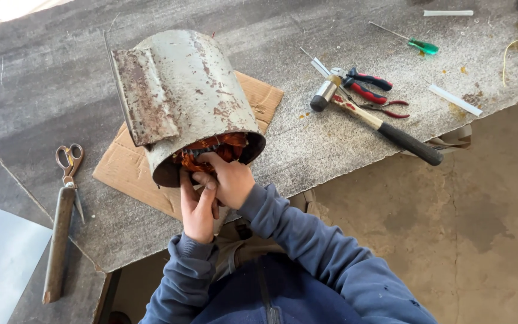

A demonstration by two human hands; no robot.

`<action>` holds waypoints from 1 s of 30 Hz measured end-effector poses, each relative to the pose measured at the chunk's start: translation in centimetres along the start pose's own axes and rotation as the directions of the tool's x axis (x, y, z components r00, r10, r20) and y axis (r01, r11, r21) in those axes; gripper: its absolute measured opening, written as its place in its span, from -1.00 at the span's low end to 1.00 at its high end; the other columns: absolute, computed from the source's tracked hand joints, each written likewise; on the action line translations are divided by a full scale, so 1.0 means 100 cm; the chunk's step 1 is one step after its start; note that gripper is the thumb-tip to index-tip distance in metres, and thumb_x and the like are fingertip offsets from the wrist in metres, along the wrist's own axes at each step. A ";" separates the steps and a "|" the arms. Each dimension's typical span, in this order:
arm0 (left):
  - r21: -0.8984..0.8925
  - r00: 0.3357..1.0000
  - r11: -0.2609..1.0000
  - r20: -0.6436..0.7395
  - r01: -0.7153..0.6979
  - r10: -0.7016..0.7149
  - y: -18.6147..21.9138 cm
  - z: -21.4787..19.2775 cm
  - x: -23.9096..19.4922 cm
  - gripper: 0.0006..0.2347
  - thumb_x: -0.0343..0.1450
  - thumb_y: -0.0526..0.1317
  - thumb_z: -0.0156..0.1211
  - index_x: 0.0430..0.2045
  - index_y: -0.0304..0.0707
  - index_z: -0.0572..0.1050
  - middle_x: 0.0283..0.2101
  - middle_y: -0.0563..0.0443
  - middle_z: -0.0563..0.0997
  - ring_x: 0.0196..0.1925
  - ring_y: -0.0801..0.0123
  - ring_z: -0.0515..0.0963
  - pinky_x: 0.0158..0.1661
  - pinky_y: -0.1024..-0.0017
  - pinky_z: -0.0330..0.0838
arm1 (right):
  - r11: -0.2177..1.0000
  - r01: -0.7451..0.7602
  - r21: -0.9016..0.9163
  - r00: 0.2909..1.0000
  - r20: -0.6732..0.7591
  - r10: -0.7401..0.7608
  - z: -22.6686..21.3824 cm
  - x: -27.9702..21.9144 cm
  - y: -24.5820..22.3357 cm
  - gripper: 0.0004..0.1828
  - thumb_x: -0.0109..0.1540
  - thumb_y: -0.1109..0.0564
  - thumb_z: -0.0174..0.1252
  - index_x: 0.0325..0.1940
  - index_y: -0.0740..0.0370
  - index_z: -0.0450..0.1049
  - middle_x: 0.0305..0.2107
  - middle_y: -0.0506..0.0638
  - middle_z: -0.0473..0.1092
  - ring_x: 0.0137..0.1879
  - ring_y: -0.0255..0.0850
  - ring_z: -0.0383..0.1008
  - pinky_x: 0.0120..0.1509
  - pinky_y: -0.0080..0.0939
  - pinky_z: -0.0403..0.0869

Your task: Manipulating and arranging copper windings inside the stator housing of an electric motor using hands.

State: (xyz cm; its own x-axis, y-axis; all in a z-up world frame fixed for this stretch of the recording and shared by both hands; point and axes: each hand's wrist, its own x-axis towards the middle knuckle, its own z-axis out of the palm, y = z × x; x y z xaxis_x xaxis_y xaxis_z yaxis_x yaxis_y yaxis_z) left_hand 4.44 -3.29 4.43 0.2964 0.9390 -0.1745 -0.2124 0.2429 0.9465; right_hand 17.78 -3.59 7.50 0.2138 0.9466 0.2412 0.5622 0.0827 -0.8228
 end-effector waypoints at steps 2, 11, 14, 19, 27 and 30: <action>0.014 1.000 1.000 -0.002 0.019 -0.019 -0.001 -0.004 0.000 -0.29 0.50 -0.30 0.08 0.53 -0.24 -0.22 -0.44 0.09 0.51 -0.68 0.62 0.30 -0.68 0.59 0.14 | 0.996 -0.018 -0.085 0.998 0.056 0.023 -0.009 0.002 -0.008 -0.54 0.29 -0.19 0.17 0.16 0.08 0.46 -0.43 0.14 0.57 -0.34 0.10 0.62 -0.29 0.05 0.55; -0.058 0.995 0.998 0.091 -0.033 0.038 0.003 -0.005 0.003 -0.29 0.51 -0.31 0.10 0.51 -0.28 -0.21 -0.24 0.09 0.52 -0.45 0.63 0.44 -0.51 0.59 0.29 | 0.992 0.005 -0.124 0.989 0.144 0.014 -0.010 0.005 0.001 -0.50 0.28 -0.23 0.19 0.16 0.09 0.51 -0.44 0.16 0.56 -0.33 0.09 0.62 -0.25 0.03 0.57; 0.000 0.996 1.000 0.094 -0.008 0.008 0.008 -0.007 0.003 -0.28 0.49 -0.29 0.11 0.51 -0.25 -0.22 -0.25 0.07 0.52 -0.42 0.58 0.47 -0.47 0.56 0.34 | 0.998 0.039 0.058 0.991 0.122 -0.046 -0.007 0.004 0.010 -0.48 0.29 -0.18 0.22 0.21 0.16 0.49 -0.27 0.18 0.58 -0.17 0.09 0.65 -0.10 -0.02 0.59; 0.001 0.998 1.000 0.061 -0.024 0.024 -0.007 -0.016 -0.001 -0.27 0.48 -0.26 0.13 0.52 -0.30 -0.19 -0.23 0.10 0.55 -0.39 0.59 0.45 -0.39 0.54 0.37 | 0.985 -0.033 0.170 0.977 0.213 -0.004 -0.012 0.006 0.008 -0.38 0.27 -0.14 0.23 0.30 0.24 0.39 -0.03 0.24 0.55 0.04 0.09 0.62 0.08 -0.04 0.57; -0.017 0.998 1.000 0.057 0.005 -0.004 0.000 -0.014 -0.006 -0.31 0.50 -0.23 0.09 0.52 -0.28 -0.16 -0.31 0.02 0.56 -0.44 0.46 0.55 -0.41 0.54 0.41 | 0.955 -0.104 0.278 0.950 0.312 0.013 -0.011 0.007 0.010 -0.41 0.32 -0.06 0.21 0.34 0.25 0.29 0.04 0.23 0.50 0.13 0.03 0.58 0.15 -0.05 0.52; -0.030 0.996 0.997 0.059 0.073 -0.071 -0.005 -0.015 -0.007 -0.25 0.47 -0.27 0.10 0.55 -0.13 -0.20 -0.35 0.01 0.53 -0.47 0.46 0.48 -0.52 0.51 0.31 | 0.938 -0.193 0.287 0.933 0.351 0.085 -0.020 0.009 0.001 -0.42 0.30 -0.02 0.16 0.37 0.20 0.32 -0.02 0.18 0.55 0.03 -0.05 0.64 0.10 -0.10 0.56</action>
State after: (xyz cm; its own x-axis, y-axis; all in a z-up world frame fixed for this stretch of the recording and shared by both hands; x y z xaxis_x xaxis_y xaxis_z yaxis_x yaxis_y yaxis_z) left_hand 2.88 -3.72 3.70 0.3650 0.9034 -0.2250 -0.2178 0.3178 0.9228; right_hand 19.61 -3.37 8.67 -0.0335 0.9991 -0.0254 0.2567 -0.0160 -0.9664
